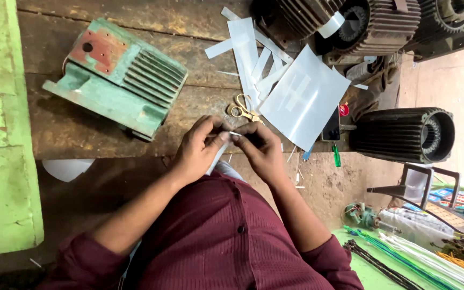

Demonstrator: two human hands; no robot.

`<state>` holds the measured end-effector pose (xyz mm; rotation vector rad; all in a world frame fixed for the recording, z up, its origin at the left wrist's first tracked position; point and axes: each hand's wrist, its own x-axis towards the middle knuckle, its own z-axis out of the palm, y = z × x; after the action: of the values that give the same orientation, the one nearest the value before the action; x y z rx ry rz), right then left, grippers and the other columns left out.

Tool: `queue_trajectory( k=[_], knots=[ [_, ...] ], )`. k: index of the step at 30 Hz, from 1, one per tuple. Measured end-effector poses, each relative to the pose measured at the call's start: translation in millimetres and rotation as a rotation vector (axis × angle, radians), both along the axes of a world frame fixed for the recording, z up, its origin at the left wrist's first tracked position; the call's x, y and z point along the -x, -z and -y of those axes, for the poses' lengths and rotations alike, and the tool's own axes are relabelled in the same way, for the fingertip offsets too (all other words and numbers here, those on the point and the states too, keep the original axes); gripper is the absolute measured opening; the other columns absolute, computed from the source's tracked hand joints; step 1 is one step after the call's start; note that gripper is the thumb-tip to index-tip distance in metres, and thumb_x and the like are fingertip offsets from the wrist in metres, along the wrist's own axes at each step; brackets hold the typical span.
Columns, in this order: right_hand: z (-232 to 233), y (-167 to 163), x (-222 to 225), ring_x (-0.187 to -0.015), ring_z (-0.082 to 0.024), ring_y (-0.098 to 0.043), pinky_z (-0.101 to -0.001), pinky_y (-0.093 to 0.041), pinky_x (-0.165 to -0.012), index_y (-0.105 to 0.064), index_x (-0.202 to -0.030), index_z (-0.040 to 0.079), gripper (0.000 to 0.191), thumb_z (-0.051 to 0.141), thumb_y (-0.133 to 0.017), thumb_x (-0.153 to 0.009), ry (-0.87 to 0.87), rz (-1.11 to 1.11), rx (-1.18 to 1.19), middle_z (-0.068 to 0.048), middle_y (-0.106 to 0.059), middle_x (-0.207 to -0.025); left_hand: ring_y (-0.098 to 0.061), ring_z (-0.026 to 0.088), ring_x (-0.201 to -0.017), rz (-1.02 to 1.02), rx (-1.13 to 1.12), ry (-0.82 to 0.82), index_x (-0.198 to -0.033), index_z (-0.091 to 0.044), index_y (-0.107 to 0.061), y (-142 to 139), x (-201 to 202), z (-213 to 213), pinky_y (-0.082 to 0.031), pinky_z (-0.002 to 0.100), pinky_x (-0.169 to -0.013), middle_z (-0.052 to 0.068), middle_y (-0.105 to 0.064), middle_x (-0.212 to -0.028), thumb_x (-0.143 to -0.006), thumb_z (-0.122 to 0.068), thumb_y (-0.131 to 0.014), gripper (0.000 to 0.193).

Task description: The person cuts a white flexible insulation sheet into narrow strips using scissors, then picks up the cut strips one at a time and works them into the slots of green electric motor stator housings on the workbench, pressing each strip into place by hand.

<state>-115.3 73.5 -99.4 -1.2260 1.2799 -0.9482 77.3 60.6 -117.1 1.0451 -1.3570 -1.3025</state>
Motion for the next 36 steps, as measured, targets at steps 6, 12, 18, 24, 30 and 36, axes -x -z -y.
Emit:
queue_trajectory(
  k=[6, 12, 18, 24, 30, 36],
  knots=[
    [-7.7, -0.2, 8.0, -0.097, -0.012, -0.066, -0.0262, -0.056, -0.086, -0.067, -0.106, -0.002, 0.013, -0.005, -0.072, -0.095, -0.005, -0.18, 0.174, -0.006, -0.068, -0.104, -0.069, 0.025, -0.086, 0.188, 0.113, 0.015, -0.1, -0.001, -0.066, -14.7, 1.7, 10.6, -0.055, 0.035, -0.074, 0.011, -0.066, -0.096, -0.094, -0.009, -0.073, 0.013],
    [-4.9, 5.2, 14.5, -0.104, -0.017, -0.063, -0.0295, -0.053, -0.095, -0.065, -0.103, -0.001, 0.011, -0.002, -0.074, -0.097, -0.003, -0.081, 0.182, -0.008, -0.065, -0.109, -0.068, 0.031, -0.093, 0.229, 0.216, 0.03, -0.103, 0.0, -0.067, -20.2, 16.5, 20.0, -0.055, 0.04, -0.079, 0.013, -0.067, -0.103, -0.089, -0.001, -0.07, 0.015],
    [36.3, 20.4, 15.0, -0.095, -0.044, -0.059, -0.0467, -0.049, -0.083, -0.061, -0.119, 0.0, 0.047, 0.014, -0.079, -0.078, -0.02, -1.002, 0.62, -0.022, -0.063, -0.109, -0.06, 0.029, -0.106, 0.886, 0.766, -0.038, -0.102, -0.004, -0.07, -10.6, 33.3, 45.2, -0.05, 0.041, -0.09, 0.01, -0.066, -0.109, -0.088, -0.01, -0.063, 0.017],
    [49.0, 33.2, 22.5, -0.104, -0.042, -0.061, -0.0484, -0.05, -0.088, -0.057, -0.119, 0.003, 0.036, 0.016, -0.071, -0.089, -0.112, -1.023, 0.336, -0.02, -0.065, -0.108, -0.057, 0.031, -0.114, 1.05, 0.609, 0.228, -0.107, -0.005, -0.068, 3.3, 33.4, 27.8, -0.047, 0.042, -0.099, 0.011, -0.062, -0.112, -0.086, -0.016, -0.06, 0.025],
    [37.4, 54.0, 0.6, -0.102, -0.044, -0.062, -0.0503, -0.05, -0.087, -0.061, -0.109, 0.003, 0.023, 0.019, -0.064, -0.093, -0.146, -1.043, 0.324, -0.02, -0.067, -0.106, -0.048, 0.032, -0.135, 1.011, 0.574, 0.032, -0.129, -0.005, -0.066, 13.6, 32.5, 18.0, -0.039, 0.048, -0.112, 0.013, -0.057, -0.138, -0.092, -0.015, -0.055, 0.039],
    [70.8, 50.8, 8.4, -0.098, -0.041, -0.064, -0.0483, -0.05, -0.087, -0.069, -0.116, 0.009, 0.026, 0.029, -0.062, -0.101, -0.208, -1.02, 0.029, -0.019, -0.069, -0.108, -0.047, 0.036, -0.137, 1.088, 0.526, 0.082, -0.136, -0.005, -0.062, 28.6, 36.2, 17.4, -0.038, 0.047, -0.115, 0.016, -0.056, -0.141, -0.094, -0.015, -0.052, 0.044]
  ],
)
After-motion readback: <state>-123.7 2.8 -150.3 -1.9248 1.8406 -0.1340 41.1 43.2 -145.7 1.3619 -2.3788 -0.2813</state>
